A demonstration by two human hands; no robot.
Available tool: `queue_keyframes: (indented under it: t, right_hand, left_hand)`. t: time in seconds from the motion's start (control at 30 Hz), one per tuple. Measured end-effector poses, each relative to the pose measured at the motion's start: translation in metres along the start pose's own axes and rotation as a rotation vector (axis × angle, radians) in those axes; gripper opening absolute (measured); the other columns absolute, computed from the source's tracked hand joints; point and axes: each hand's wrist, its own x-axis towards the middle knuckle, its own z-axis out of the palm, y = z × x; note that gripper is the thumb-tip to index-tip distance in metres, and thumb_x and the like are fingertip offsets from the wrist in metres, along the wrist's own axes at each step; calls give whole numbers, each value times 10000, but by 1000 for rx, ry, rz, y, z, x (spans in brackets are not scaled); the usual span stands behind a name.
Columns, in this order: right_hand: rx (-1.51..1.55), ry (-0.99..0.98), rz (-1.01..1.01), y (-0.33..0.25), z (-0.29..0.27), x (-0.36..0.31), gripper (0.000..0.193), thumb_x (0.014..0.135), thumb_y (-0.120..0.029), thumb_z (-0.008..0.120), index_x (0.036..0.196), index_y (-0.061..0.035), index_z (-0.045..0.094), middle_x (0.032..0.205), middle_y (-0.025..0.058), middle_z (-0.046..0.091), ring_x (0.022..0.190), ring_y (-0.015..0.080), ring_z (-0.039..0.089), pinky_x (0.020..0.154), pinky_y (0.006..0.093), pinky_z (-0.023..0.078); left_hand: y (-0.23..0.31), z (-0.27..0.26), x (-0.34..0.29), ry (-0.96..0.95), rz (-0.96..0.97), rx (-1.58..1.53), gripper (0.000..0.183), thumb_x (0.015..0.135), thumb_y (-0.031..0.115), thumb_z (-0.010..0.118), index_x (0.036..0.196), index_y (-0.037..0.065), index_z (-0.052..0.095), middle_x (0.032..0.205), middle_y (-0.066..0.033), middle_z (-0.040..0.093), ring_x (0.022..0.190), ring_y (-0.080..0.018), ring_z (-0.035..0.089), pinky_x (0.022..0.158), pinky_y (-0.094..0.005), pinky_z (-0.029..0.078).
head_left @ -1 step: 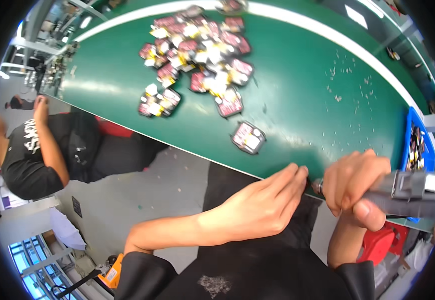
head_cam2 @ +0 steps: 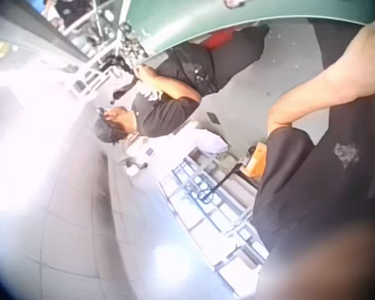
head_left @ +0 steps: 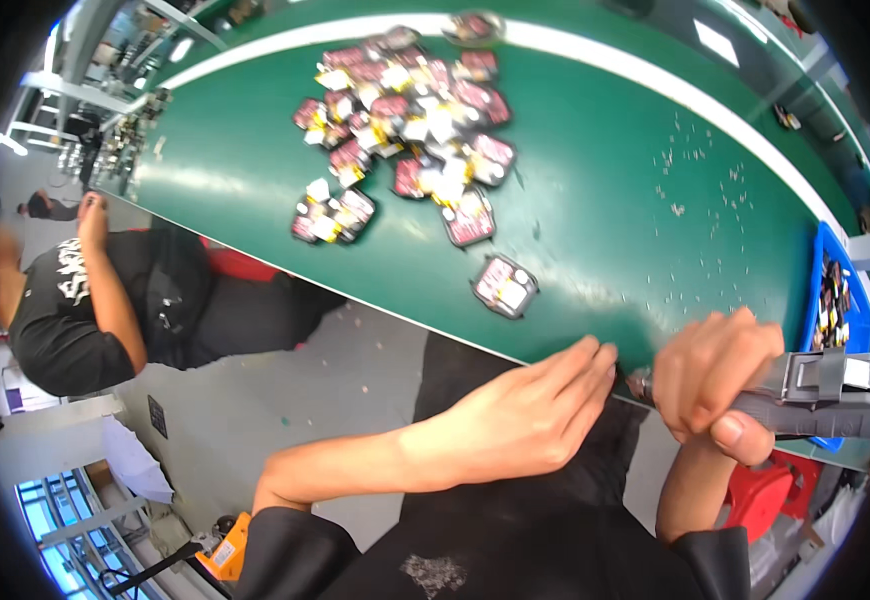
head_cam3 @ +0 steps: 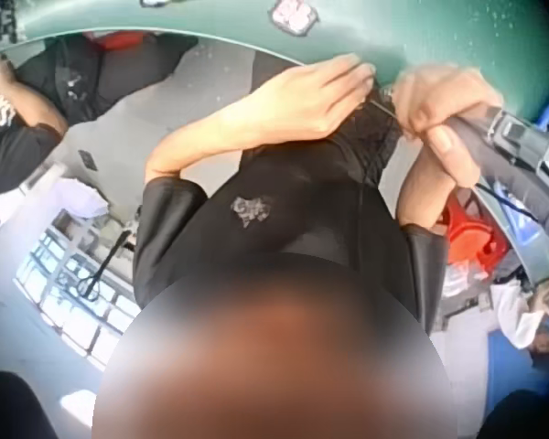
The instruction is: Using an electric screwdriver to install screws into electronic watch components at a factory workstation.
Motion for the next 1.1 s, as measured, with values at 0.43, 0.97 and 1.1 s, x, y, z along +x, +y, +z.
queue_keyframes:
  t: [0.43, 0.97, 1.1]
  right_hand:
    - [351, 400, -183, -13, -4, -55, 100, 841, -99, 522, 860, -48, 438, 518, 36, 433, 411, 148, 445, 422, 269, 367]
    - [467, 451, -65, -19, 30, -56, 166, 835, -134, 587, 880, -30, 466, 570, 24, 369, 473, 139, 355, 508, 296, 319]
    - [474, 438, -53, -15, 32, -57, 160, 835, -129, 583, 883, -26, 469, 568, 26, 369, 477, 143, 359, 512, 292, 318]
  left_hand:
    - [-94, -60, -35, 323, -560, 534, 371, 782, -12, 672, 1147, -21, 601, 1225, -171, 574, 1112, -352, 544, 946, -431, 440]
    - [-3, -4, -11, 205, -646, 81, 405, 840, 155, 625, 1148, -84, 512, 1200, -189, 497, 1133, -311, 506, 920, -369, 477]
    - [3, 1, -14, 180, -531, 82, 436, 844, 131, 615, 1200, -86, 488, 1238, -185, 483, 1194, -301, 484, 928, -365, 482]
